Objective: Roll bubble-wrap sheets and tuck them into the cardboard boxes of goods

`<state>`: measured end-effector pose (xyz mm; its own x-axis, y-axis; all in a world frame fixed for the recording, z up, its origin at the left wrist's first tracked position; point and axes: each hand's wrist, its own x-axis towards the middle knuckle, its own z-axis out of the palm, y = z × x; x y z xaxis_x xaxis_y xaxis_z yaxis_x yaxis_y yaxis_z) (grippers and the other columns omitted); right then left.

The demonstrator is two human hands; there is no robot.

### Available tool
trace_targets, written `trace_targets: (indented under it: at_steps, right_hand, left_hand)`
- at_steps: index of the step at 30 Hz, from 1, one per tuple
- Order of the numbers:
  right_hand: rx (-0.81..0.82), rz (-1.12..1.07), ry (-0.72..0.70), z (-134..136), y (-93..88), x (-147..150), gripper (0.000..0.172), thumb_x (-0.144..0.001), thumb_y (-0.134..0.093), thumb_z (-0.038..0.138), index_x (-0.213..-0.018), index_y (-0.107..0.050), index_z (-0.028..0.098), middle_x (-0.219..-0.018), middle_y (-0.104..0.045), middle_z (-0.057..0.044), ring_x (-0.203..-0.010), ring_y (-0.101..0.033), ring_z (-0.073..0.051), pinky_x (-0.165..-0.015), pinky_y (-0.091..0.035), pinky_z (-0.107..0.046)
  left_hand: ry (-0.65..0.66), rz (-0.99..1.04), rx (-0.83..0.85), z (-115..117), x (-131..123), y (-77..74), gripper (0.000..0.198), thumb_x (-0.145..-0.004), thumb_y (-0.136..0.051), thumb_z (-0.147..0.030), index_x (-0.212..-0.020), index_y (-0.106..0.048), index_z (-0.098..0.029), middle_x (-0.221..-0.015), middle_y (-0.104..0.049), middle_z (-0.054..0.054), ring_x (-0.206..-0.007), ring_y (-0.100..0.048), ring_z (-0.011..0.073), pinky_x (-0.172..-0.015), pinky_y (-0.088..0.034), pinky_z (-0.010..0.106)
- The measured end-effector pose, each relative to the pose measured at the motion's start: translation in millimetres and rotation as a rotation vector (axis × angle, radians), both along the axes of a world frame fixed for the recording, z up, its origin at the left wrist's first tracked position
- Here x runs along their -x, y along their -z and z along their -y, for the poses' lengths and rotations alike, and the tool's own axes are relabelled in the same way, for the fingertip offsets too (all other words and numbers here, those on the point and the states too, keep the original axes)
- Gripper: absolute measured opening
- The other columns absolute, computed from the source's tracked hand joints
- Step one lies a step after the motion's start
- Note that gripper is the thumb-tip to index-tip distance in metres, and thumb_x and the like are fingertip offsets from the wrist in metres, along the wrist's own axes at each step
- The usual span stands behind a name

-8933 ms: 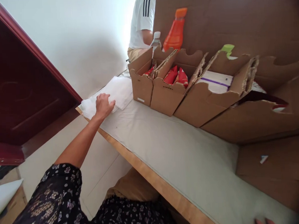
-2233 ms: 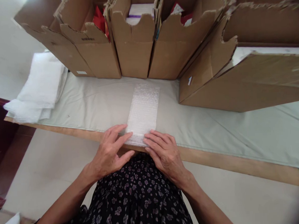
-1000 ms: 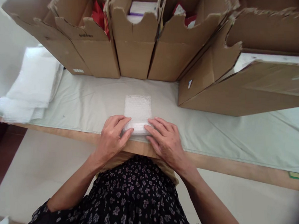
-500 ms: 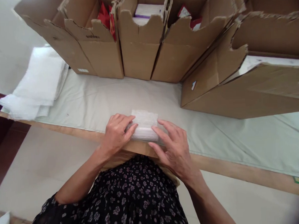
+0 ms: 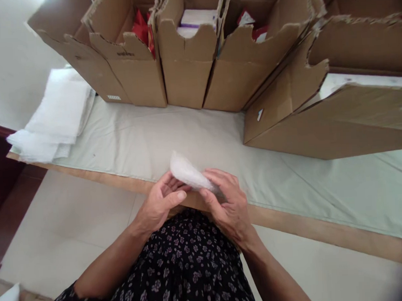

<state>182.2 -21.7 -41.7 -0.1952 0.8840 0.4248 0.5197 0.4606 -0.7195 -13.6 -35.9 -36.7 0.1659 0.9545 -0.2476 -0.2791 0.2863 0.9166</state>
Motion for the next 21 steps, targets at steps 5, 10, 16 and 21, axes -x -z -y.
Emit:
trace_targets:
  at_steps: [5,10,16,21]
  right_hand:
    - [0.093,-0.025,-0.008,13,-1.3,-10,0.033,-0.1,-0.065,0.037,-0.131,-0.065,0.025,-0.144,-0.063,-0.012,-0.134,-0.06,-0.028,-0.11,-0.051,-0.05]
    - [0.416,-0.32,-0.17,14,0.7,-25,0.062,-0.097,-0.067,0.056,-0.147,-0.053,0.023,-0.135,-0.069,-0.014,-0.114,-0.072,-0.024,-0.093,-0.061,-0.037]
    - [0.382,-0.268,-0.141,9,-21.7,-38,0.026,-0.097,-0.07,0.043,-0.112,-0.073,0.022,-0.1,-0.076,-0.004,-0.088,-0.073,-0.017,-0.078,-0.061,-0.027]
    - [0.143,-0.068,0.028,1,-80.5,-96,0.022,-0.095,-0.074,0.037,-0.116,-0.077,0.03,-0.102,-0.079,-0.003,-0.087,-0.076,-0.019,-0.073,-0.063,-0.028]
  left_hand:
    - [-0.001,0.087,0.014,-5,-16,5.4,0.05,-0.081,-0.086,-0.051,-0.116,-0.069,-0.02,-0.12,-0.077,0.012,-0.115,-0.073,0.0304,-0.109,-0.056,0.051]
    - [0.017,0.128,-0.024,0,-23,2.0,0.049,-0.08,-0.088,-0.049,-0.113,-0.065,-0.02,-0.116,-0.076,0.011,-0.108,-0.074,0.028,-0.099,-0.059,0.045]
    - [0.056,0.06,-0.108,-4,-27,6.6,0.036,-0.086,-0.085,-0.043,-0.108,-0.065,-0.021,-0.11,-0.075,0.007,-0.095,-0.071,0.0196,-0.082,-0.058,0.031]
    - [0.002,-0.086,-0.348,-13,-25,18.9,0.047,-0.091,-0.077,-0.048,-0.13,-0.063,-0.025,-0.117,-0.075,0.009,-0.106,-0.07,0.0221,-0.091,-0.059,0.033]
